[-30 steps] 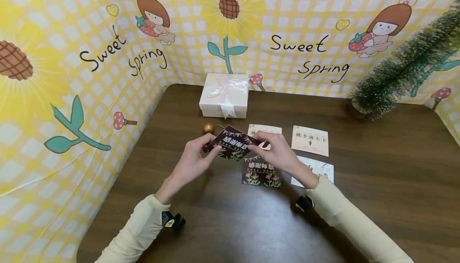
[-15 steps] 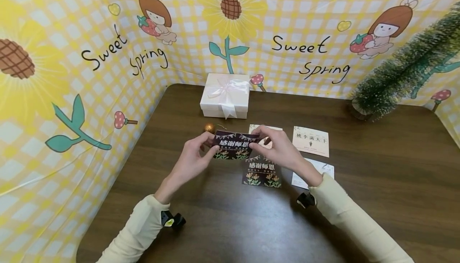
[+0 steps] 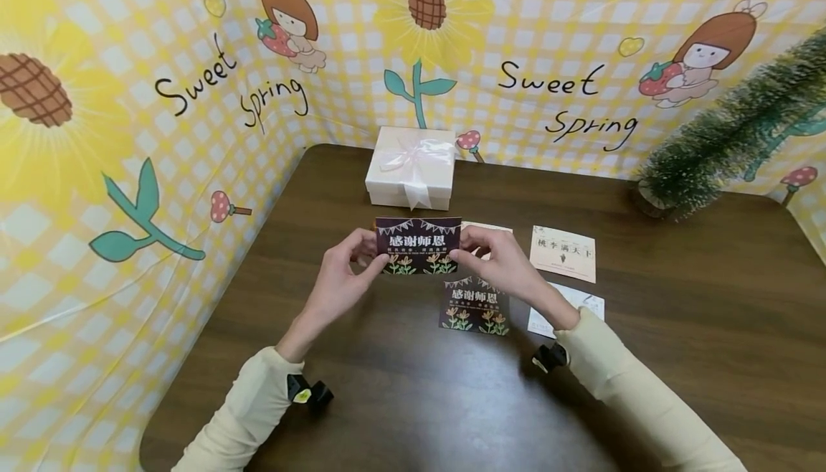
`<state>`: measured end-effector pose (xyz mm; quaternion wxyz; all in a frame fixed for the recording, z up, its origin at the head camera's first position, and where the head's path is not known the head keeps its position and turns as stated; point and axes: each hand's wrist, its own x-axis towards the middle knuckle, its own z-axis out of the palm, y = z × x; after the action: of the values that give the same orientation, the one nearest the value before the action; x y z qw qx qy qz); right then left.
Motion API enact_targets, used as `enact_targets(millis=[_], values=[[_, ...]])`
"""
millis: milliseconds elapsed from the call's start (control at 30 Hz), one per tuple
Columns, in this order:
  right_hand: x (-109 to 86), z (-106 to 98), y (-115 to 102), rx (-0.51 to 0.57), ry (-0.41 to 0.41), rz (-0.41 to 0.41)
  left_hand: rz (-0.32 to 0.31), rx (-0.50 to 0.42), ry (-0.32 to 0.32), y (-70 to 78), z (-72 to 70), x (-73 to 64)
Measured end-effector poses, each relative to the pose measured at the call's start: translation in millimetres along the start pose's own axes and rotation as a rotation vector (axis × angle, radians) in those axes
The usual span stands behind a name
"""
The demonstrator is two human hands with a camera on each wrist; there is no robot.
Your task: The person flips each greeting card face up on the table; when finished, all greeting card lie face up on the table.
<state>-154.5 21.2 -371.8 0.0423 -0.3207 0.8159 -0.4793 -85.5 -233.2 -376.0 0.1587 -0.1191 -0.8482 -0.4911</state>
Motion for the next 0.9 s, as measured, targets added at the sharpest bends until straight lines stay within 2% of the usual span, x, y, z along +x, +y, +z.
enact_targets(millis=[167,333,500,733,900], values=[[6.8,10,-1,0.018,-0.026,0.041,-0.062,-0.025,0.005,-7.6,-6.1,-5.8],[11.6,26,4,-0.046,-0.045,0.07,-0.145,-0.014,-0.019,-17.4,-7.3,-15.0],[16.8,37,9,-0.083,-0.127,0.107,-0.206,0.103,-0.065,-30.6,-5.9,-19.8],[22.0,47,17,-0.194,-0.251,0.197,-0.335,0.225,-0.184,-43.0,-1.4,-22.5],[24.9,52,20,-0.274,-0.301,0.237,-0.356,0.327,-0.231,-46.6,-1.4,-22.5]])
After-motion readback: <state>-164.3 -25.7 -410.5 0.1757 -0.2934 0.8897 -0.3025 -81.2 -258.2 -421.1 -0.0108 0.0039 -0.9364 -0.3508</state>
